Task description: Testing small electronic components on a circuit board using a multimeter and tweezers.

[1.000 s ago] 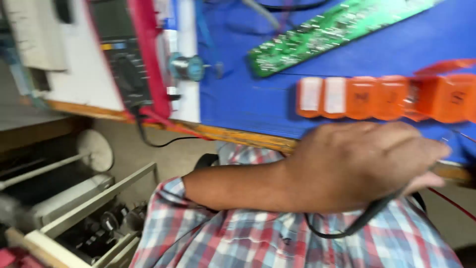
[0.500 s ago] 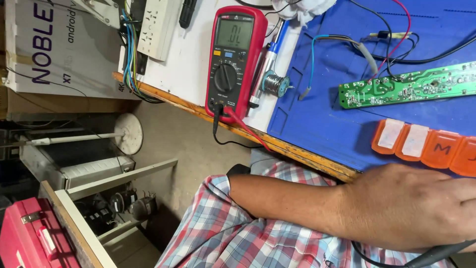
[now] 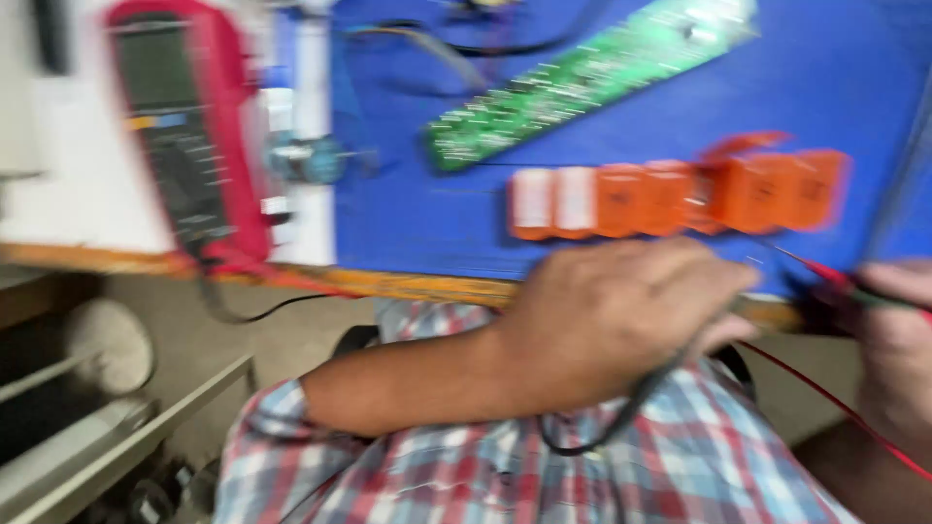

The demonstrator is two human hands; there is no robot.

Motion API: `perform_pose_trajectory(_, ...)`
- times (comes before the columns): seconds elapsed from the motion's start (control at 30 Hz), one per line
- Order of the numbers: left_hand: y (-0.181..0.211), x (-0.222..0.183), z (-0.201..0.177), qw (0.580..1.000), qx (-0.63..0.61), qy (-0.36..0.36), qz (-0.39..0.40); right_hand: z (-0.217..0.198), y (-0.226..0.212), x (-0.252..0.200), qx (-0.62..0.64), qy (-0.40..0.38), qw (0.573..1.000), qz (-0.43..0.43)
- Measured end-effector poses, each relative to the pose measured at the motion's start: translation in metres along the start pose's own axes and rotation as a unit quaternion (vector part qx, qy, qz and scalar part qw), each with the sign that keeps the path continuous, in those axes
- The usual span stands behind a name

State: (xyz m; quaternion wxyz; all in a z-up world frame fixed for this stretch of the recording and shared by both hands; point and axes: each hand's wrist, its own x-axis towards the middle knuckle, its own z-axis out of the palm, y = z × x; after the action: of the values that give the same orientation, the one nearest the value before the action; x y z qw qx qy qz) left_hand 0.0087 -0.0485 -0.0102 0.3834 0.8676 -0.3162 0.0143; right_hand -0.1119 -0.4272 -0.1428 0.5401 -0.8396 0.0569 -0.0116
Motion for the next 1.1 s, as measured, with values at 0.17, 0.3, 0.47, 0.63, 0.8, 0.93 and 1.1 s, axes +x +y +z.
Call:
perform_pose_trajectory(0.17,0.004,0.018,-0.001,0.999,-0.026,-0.011,0.042,0.030,-0.142,0.047,-0.067,0.044,0.988,-0.131)
perform_pose_trajectory(0.3,0.003,0.018,-0.004,0.999,-0.027,-0.011,0.033,0.033,-0.149,0.058,-0.094,0.026,0.981,-0.165)
perform_pose_trajectory(0.47,0.003,0.018,-0.003,0.999,-0.010,-0.013,0.030,0.034,-0.149,0.052,-0.060,0.021,0.992,-0.109)
perform_pose_trajectory(0.63,0.003,0.019,-0.003,0.999,-0.014,-0.020,0.025,0.031,-0.150,0.056,-0.060,0.003,0.991,-0.123)
perform_pose_trajectory(0.8,0.003,0.018,-0.003,0.999,-0.014,-0.024,0.023,0.030,-0.146,0.052,-0.071,0.006,0.990,-0.118)
perform_pose_trajectory(0.93,0.003,0.018,-0.002,0.999,-0.019,-0.022,0.020,0.029,-0.145,0.051,-0.071,0.001,0.991,-0.110)
perform_pose_trajectory(1.1,0.003,0.013,-0.006,0.999,-0.023,-0.004,0.022,0.040,-0.166,0.031,-0.079,0.028,0.996,-0.008)
